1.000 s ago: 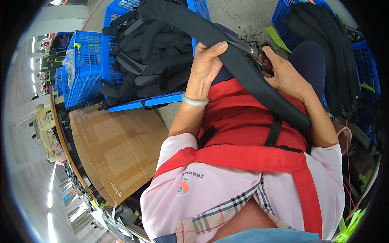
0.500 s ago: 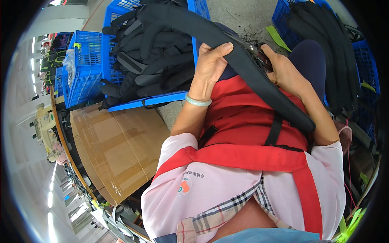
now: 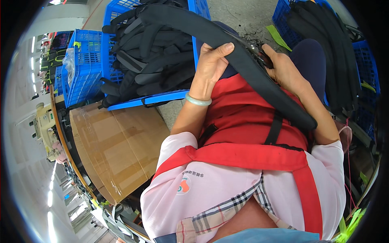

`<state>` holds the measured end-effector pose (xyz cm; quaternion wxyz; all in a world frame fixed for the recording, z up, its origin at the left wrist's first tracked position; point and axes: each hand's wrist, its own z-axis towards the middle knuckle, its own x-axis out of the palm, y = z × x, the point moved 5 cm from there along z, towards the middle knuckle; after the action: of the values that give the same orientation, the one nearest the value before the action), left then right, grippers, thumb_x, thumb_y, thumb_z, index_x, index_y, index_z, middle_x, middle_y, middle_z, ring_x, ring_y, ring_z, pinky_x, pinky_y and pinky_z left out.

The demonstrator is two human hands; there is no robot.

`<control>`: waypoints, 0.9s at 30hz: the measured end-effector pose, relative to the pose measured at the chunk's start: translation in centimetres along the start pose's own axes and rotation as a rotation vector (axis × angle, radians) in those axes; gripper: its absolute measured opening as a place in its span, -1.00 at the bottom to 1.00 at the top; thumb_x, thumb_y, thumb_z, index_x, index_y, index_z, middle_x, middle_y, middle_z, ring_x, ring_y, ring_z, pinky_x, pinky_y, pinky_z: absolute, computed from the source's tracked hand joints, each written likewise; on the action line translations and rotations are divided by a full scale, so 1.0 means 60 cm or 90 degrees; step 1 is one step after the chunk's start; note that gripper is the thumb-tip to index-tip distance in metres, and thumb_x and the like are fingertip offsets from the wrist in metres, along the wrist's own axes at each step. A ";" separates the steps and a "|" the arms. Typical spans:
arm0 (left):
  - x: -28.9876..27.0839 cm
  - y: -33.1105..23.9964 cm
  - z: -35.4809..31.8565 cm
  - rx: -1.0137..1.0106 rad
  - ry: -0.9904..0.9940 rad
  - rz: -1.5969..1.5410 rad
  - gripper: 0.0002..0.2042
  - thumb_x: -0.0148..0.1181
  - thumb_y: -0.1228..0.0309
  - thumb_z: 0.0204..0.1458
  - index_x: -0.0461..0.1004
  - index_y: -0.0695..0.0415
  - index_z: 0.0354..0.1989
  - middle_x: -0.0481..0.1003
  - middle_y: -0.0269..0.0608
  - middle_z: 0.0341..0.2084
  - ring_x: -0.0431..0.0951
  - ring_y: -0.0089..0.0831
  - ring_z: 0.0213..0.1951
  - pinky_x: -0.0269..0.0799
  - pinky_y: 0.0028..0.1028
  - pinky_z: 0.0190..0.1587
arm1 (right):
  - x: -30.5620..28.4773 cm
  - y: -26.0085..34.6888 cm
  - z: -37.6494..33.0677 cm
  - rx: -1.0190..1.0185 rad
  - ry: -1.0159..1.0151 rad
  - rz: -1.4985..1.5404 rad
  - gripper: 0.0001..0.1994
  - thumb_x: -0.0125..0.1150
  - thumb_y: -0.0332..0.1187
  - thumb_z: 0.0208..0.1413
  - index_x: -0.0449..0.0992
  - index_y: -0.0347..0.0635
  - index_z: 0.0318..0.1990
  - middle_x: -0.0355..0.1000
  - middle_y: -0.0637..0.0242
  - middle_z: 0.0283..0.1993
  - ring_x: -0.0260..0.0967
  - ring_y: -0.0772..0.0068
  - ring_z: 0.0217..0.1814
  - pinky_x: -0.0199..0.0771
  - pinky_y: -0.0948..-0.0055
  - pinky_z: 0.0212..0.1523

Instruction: Trimming excess fabric from padded shoulder straps using a pair of scissors.

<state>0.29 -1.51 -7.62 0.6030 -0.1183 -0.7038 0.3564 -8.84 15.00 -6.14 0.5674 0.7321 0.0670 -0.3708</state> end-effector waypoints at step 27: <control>0.005 -0.015 0.010 0.018 -0.029 0.008 -0.86 0.24 0.66 -0.03 0.55 0.15 -0.31 0.58 -0.23 -0.35 0.59 -0.41 -0.28 0.54 -0.39 -0.12 | -0.018 0.038 0.029 -0.043 -0.040 -0.027 -0.72 0.20 -0.34 0.07 0.31 -0.29 -0.16 0.37 -0.14 -0.47 0.35 -0.20 -0.37 0.29 0.09 -0.35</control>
<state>-0.11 -2.20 -6.84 0.5861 -0.1060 -0.7115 0.3729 -9.23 13.04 -3.80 0.5854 0.6990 0.0772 -0.4034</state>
